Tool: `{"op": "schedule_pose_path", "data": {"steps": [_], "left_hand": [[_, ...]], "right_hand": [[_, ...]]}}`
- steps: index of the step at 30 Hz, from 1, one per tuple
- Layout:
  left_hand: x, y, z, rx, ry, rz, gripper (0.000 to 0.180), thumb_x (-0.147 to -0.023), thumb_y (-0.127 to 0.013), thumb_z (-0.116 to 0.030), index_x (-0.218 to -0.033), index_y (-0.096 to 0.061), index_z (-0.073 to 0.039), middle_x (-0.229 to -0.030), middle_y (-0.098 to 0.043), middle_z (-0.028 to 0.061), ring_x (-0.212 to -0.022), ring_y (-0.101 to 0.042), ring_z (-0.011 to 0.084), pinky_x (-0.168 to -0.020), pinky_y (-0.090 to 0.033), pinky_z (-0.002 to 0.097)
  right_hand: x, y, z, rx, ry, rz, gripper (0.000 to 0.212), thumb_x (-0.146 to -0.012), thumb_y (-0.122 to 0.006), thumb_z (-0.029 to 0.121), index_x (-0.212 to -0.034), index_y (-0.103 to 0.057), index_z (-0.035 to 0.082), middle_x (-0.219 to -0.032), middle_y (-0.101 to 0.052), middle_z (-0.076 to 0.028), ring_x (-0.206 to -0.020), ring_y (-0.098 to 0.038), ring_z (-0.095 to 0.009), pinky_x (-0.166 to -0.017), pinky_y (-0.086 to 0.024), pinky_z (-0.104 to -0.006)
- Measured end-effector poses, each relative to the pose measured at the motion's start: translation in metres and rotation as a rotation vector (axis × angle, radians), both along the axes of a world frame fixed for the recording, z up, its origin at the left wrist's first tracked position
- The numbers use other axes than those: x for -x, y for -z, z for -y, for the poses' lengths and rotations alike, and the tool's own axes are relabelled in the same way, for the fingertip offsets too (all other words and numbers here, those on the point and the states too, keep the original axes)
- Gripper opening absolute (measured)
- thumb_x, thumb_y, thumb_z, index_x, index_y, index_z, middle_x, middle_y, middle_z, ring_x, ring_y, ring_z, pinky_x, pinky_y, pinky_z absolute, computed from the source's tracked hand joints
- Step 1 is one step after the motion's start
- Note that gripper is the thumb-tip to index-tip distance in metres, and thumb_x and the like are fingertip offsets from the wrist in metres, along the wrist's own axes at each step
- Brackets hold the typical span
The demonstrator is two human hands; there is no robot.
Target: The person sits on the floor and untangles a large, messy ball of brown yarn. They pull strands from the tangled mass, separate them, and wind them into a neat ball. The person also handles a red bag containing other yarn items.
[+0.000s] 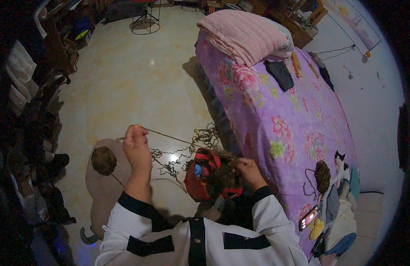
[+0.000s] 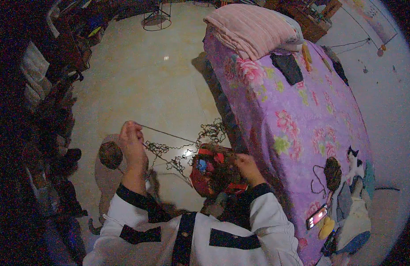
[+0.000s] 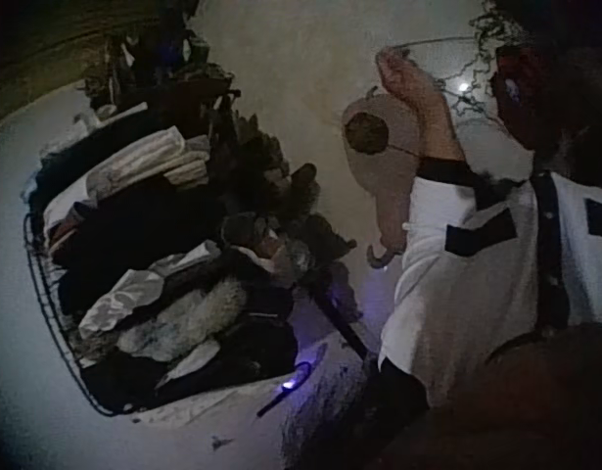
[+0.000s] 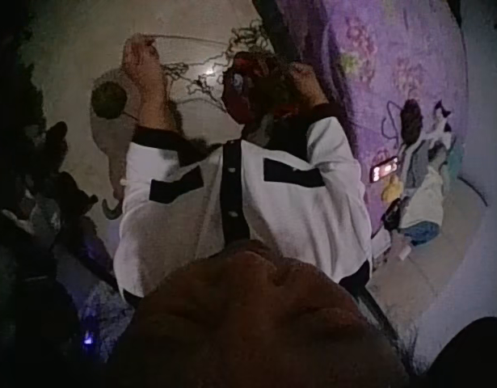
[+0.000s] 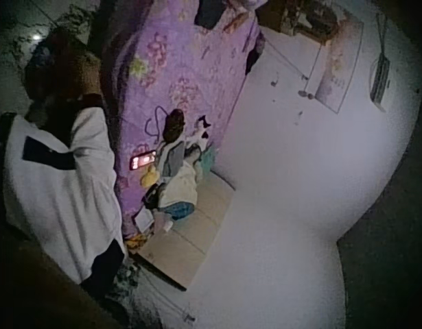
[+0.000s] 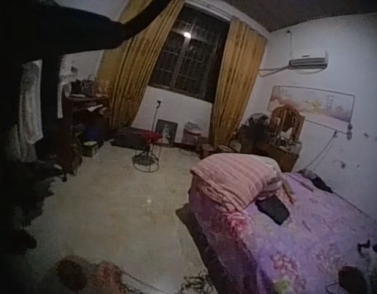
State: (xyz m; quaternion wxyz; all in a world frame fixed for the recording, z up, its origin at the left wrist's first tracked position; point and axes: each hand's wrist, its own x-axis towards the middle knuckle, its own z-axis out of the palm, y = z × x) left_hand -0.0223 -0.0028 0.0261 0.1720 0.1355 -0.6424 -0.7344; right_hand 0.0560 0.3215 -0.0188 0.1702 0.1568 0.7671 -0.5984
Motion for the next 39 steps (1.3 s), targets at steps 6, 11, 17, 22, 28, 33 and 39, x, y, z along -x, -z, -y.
{"op": "schedule_pose_path", "data": {"steps": [6, 11, 17, 22, 28, 33, 39], "left_hand": [[0.016, 0.010, 0.017, -0.441, -0.403, -0.062, 0.021, -0.087, -0.041, -0.025, -0.076, -0.043, -0.007, -0.060, -0.040, 0.0005, -0.045, -0.033, 0.0084, -0.042, -0.031, 0.0226], [0.007, 0.002, 0.026, -0.767, -0.228, -0.050, 0.020, -0.087, -0.040, -0.027, -0.076, -0.041, -0.010, -0.060, -0.041, 0.0019, -0.048, -0.037, 0.0114, -0.043, -0.033, 0.0246], [0.007, 0.022, 0.038, -0.280, 0.126, -0.073, 0.020, -0.083, -0.046, -0.027, -0.073, -0.048, -0.009, -0.062, -0.046, 0.0016, -0.057, -0.044, 0.0158, -0.054, -0.039, 0.0287], [-0.008, 0.035, 0.004, 0.962, 0.552, -0.047, 0.021, -0.079, -0.051, -0.028, -0.076, -0.057, -0.009, -0.068, -0.054, 0.0044, -0.061, -0.049, 0.0198, -0.057, -0.041, 0.0293], [-0.006, 0.053, 0.008, 0.582, 0.596, 0.120, 0.027, -0.078, -0.052, -0.034, -0.081, -0.061, -0.009, -0.073, -0.059, 0.0079, -0.062, -0.051, 0.0220, -0.057, -0.041, 0.0288], [0.005, 0.021, 0.005, -0.465, 0.504, 0.230, 0.049, -0.087, -0.028, -0.045, -0.077, -0.054, -0.005, -0.069, -0.057, 0.0115, -0.051, -0.045, 0.0165, -0.046, -0.035, 0.0249], [0.002, 0.008, 0.004, -0.740, 0.832, 0.103, 0.065, -0.079, -0.012, -0.063, -0.059, -0.039, -0.007, -0.050, -0.037, 0.0039, -0.043, -0.034, 0.0129, -0.040, -0.028, 0.0235]], "right_hand": [[-0.013, 0.018, -0.053, 0.074, 0.260, -0.047, 0.029, -0.085, -0.044, 0.029, -0.087, -0.059, 0.005, -0.066, -0.054, -0.001, -0.057, -0.047, -0.009, -0.053, -0.037, -0.0212], [-0.022, 0.036, -0.082, 0.256, 0.835, -0.018, 0.029, -0.085, -0.040, 0.031, -0.081, -0.056, 0.007, -0.055, -0.043, 0.001, -0.049, -0.041, -0.012, -0.046, -0.034, -0.0229], [-0.006, -0.020, -0.082, 0.754, 1.415, -0.418, 0.035, -0.087, -0.033, 0.035, -0.090, -0.051, 0.006, -0.056, -0.041, -0.002, -0.045, -0.038, -0.012, -0.039, -0.029, -0.0230], [-0.003, -0.100, -0.068, 0.976, 1.042, -0.521, 0.040, -0.088, -0.028, 0.038, -0.089, -0.051, 0.005, -0.055, -0.039, -0.002, -0.039, -0.030, -0.011, -0.035, -0.024, -0.0230], [-0.001, -0.121, -0.087, 0.028, 0.718, -0.598, 0.038, -0.087, -0.034, 0.035, -0.069, -0.051, 0.006, -0.053, -0.044, -0.001, -0.042, -0.037, -0.011, -0.037, -0.025, -0.0255], [-0.021, -0.025, -0.086, -1.234, 0.365, -0.340, 0.027, -0.079, -0.047, 0.026, -0.078, -0.059, 0.002, -0.070, -0.059, -0.016, -0.067, -0.057, -0.031, -0.060, -0.044, -0.0410], [-0.049, 0.057, -0.048, -1.093, -0.626, 0.123, 0.027, -0.073, -0.053, 0.025, -0.092, -0.054, 0.005, -0.087, -0.056, -0.019, -0.080, -0.053, -0.035, -0.070, -0.042, -0.0430]]}}
